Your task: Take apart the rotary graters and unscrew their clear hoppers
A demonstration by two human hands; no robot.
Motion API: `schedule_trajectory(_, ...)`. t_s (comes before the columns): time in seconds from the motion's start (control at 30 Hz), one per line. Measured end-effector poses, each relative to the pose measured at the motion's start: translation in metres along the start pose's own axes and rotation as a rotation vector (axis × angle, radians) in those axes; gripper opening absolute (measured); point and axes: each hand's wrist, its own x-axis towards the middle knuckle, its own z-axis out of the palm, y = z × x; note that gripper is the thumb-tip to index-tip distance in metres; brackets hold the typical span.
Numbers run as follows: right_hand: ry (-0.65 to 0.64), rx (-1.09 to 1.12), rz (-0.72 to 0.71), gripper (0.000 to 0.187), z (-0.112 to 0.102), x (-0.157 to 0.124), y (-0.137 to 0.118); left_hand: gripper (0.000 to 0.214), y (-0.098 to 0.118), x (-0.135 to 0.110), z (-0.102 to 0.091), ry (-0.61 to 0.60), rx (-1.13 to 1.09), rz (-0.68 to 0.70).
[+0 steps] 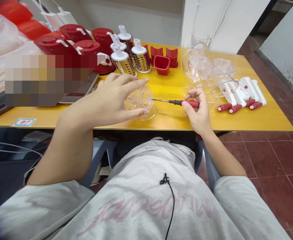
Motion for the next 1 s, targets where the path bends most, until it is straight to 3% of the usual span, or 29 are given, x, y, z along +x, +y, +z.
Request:
schedule_trajectory(0.13,-0.064,-0.021,0.077,0.067,-0.004,0.0,0.002,0.096,0.001,-0.001,-0.003,-0.015,0.004,0.006)
schedule_trajectory(0.37,-0.035,0.033,-0.009,0.071,-0.005,0.005,0.016,0.094,0.003,-0.001,-0.005,-0.031,0.011,0.003)
schedule_trajectory(0.6,-0.092,0.021,0.108,0.069,-0.005,0.002,0.009,0.094,0.002,-0.001,0.0,0.012,0.01,-0.008)
schedule_trajectory(0.83,-0.027,0.06,0.012,0.076,0.0,0.002,0.009,0.089,0.0,-0.002,0.004,0.033,0.009,0.004)
schedule_trajectory(1.0,-0.074,0.035,0.08,0.062,-0.003,-0.001,0.003,0.079,0.0,0.001,0.004,0.026,0.031,-0.012)
